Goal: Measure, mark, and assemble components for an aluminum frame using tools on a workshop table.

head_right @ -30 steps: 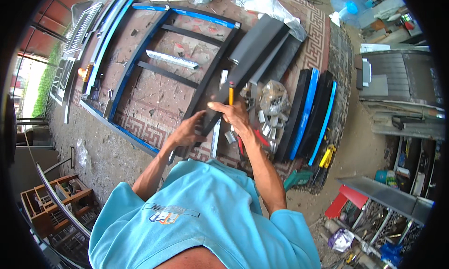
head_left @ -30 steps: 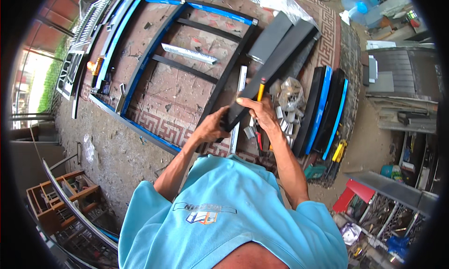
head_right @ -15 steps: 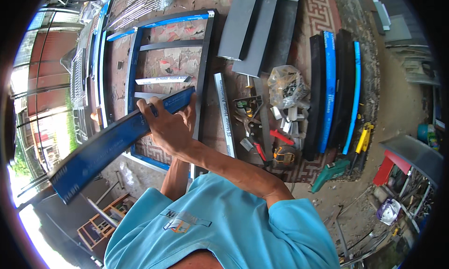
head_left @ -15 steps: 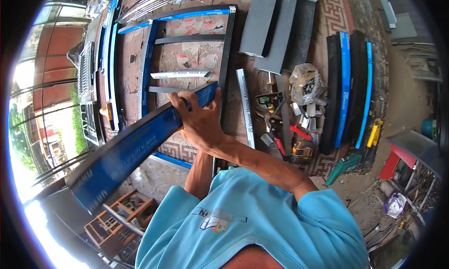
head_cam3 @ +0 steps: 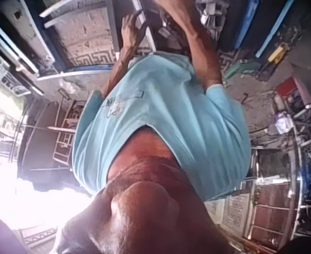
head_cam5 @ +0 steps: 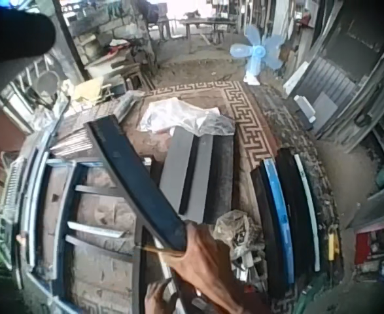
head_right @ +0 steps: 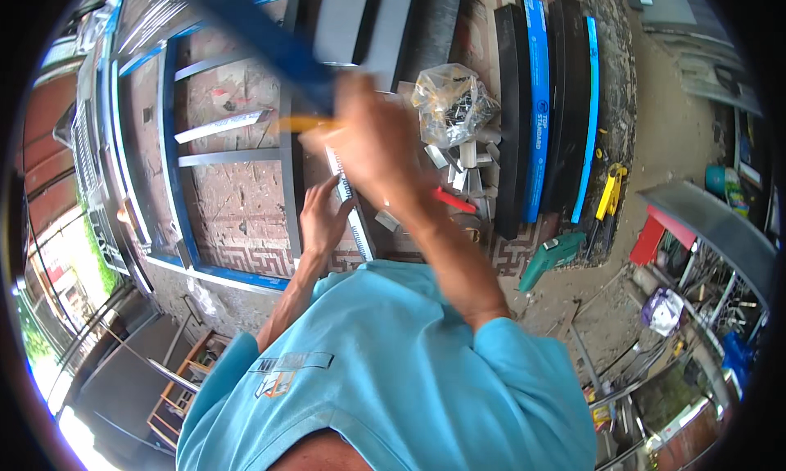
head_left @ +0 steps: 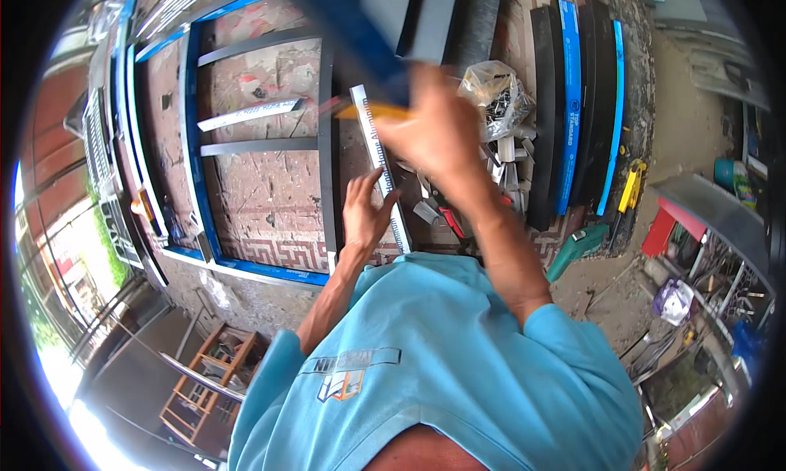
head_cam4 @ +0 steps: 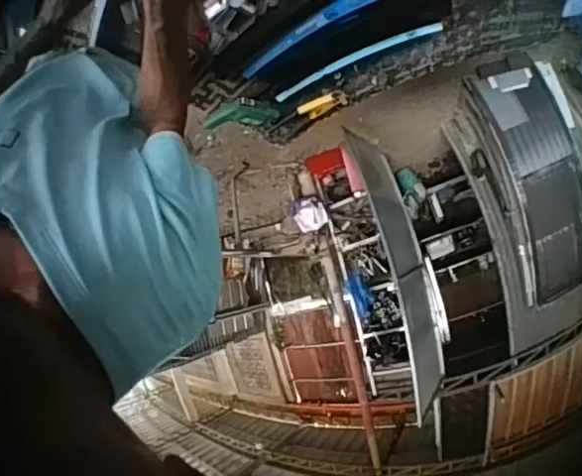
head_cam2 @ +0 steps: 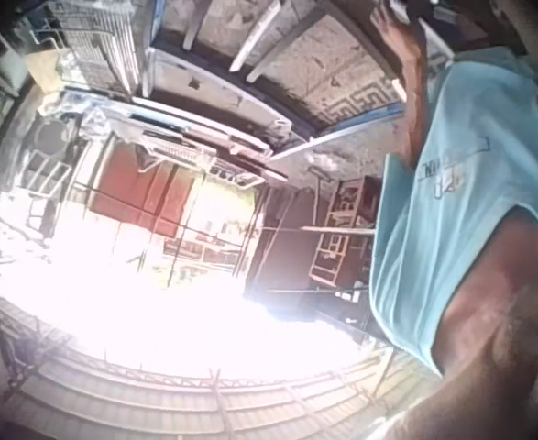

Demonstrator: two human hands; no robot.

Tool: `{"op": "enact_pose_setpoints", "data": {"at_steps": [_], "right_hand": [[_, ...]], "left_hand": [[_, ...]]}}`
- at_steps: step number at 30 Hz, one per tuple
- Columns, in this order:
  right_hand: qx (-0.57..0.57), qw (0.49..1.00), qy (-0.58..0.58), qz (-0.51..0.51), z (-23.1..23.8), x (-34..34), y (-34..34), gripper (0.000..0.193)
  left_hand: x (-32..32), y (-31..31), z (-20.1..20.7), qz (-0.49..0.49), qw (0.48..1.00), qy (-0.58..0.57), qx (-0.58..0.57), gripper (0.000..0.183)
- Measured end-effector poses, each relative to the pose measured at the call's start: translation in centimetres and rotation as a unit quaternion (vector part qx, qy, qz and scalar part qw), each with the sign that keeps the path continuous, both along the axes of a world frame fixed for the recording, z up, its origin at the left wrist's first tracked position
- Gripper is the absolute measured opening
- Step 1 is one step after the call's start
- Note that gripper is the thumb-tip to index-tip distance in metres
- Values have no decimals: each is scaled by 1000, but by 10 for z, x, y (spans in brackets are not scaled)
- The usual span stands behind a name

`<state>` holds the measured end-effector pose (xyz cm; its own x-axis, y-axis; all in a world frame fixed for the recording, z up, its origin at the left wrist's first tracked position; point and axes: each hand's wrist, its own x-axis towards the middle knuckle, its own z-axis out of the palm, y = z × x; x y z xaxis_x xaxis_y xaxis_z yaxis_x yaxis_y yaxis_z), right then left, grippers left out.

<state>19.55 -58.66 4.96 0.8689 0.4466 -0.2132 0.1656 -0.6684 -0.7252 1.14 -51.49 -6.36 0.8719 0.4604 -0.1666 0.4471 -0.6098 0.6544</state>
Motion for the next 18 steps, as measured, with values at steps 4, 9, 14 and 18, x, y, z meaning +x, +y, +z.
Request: {"op": "enact_pose_setpoints", "data": {"at_steps": [4,9,14,18], "right_hand": [[-166,975,-140,-39,-38,60,-92,73],[-229,953,-139,-140,-79,39,-156,83],[-85,996,32,-1,-67,-29,-130,77],[-14,970,198,137,-66,-54,-81,76]], "left_hand": [[78,-15,-27,-147,975,-100,136,62],[98,-16,-22,-262,957,85,91,60],[58,1,9,-203,974,39,92,55],[31,42,25,-73,996,39,15,67]]}}
